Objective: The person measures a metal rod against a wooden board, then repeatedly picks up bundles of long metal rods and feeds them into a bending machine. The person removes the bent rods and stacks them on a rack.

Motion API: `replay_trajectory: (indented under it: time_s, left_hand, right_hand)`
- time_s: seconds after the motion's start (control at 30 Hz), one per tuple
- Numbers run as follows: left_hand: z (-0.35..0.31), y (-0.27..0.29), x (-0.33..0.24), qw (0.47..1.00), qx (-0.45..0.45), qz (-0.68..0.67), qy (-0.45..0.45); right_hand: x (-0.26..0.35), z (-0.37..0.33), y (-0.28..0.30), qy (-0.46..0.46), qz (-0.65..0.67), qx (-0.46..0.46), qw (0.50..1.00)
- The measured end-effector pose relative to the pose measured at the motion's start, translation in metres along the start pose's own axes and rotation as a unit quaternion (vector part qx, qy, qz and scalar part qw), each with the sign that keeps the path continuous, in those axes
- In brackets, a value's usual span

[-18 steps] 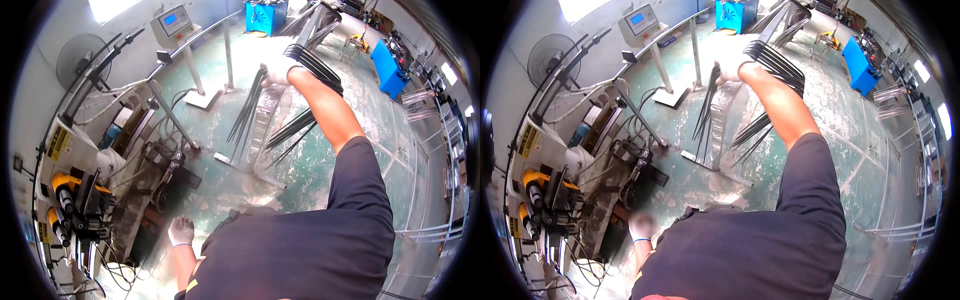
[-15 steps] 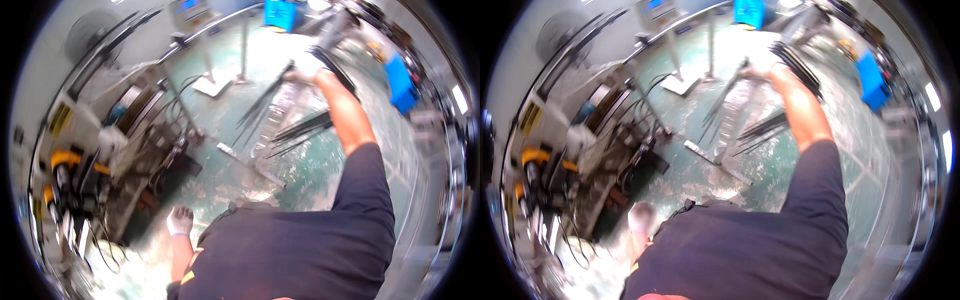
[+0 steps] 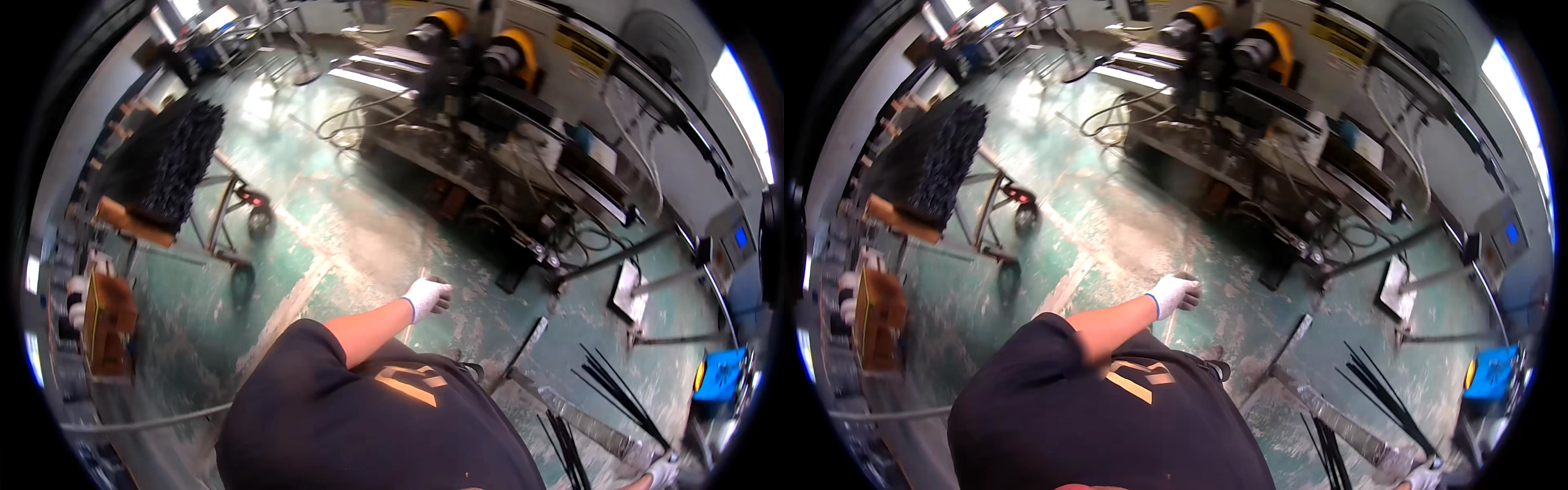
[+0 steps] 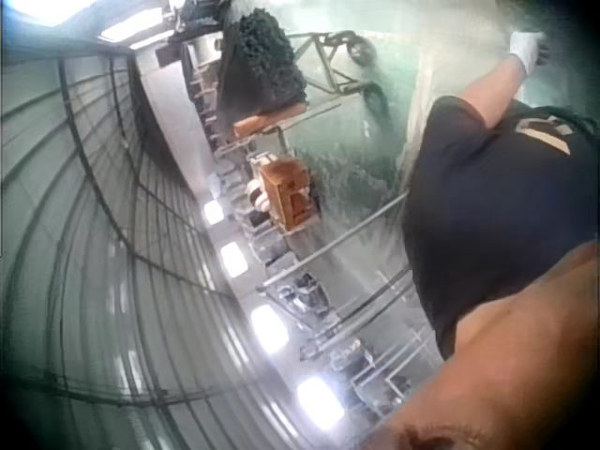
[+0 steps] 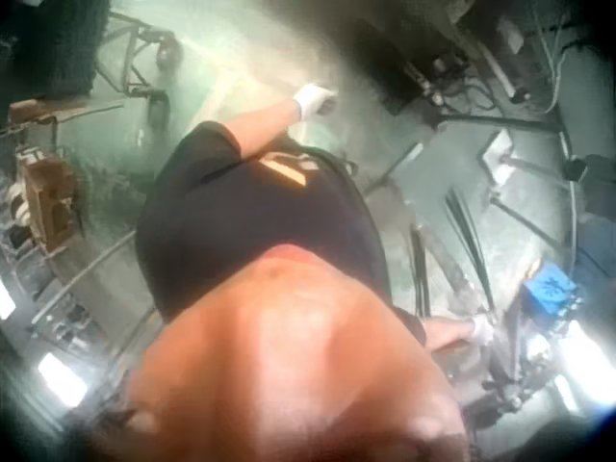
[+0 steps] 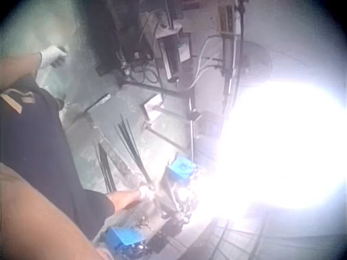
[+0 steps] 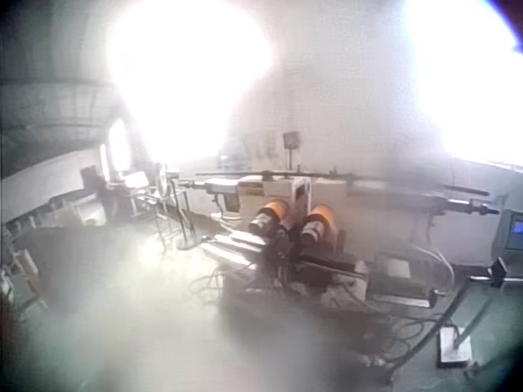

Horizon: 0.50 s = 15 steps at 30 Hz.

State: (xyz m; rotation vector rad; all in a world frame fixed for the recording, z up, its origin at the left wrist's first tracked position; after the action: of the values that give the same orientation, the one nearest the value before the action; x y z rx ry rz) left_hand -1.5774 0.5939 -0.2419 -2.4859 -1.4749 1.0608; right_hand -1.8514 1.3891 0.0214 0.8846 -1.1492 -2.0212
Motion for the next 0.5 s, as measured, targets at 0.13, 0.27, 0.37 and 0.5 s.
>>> replay_trajectory:
  time_s: [0.13, 0.27, 0.37, 0.5]
  left_hand:
    - [0.009, 0.119, 0.021, 0.997, -0.017, -0.075, 0.006]
    - [-0.022, 0.222, 0.011, 0.99, -0.046, -0.131, -0.016]
    - [-0.061, 0.309, -0.012, 0.987, -0.069, -0.121, -0.073]
    - [-0.148, 0.363, -0.119, 0.953, -0.202, -0.031, -0.224]
  right_hand:
    - [0.069, -0.028, 0.022, -0.04, 0.235, -0.161, 0.958]
    - [0.21, -0.101, 0.039, 0.065, 0.497, -0.106, 0.859]
    - [0.37, -0.267, 0.146, 0.192, 0.528, 0.027, 0.827]
    - [0.532, -0.448, 0.223, 0.38, 0.618, 0.146, 0.672]
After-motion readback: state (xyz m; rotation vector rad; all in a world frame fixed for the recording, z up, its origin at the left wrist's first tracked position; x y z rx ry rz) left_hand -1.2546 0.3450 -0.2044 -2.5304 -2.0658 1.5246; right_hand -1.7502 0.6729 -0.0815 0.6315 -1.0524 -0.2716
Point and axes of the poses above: each hand's wrist, its own z-axis towards the middle knuckle, its own y-axis out of the back of the hand, x = y × z, the point moved 1 cm from there along z, towards the middle knuckle, and after that the axes turned 1 degree about y, right-handed, at the moved point
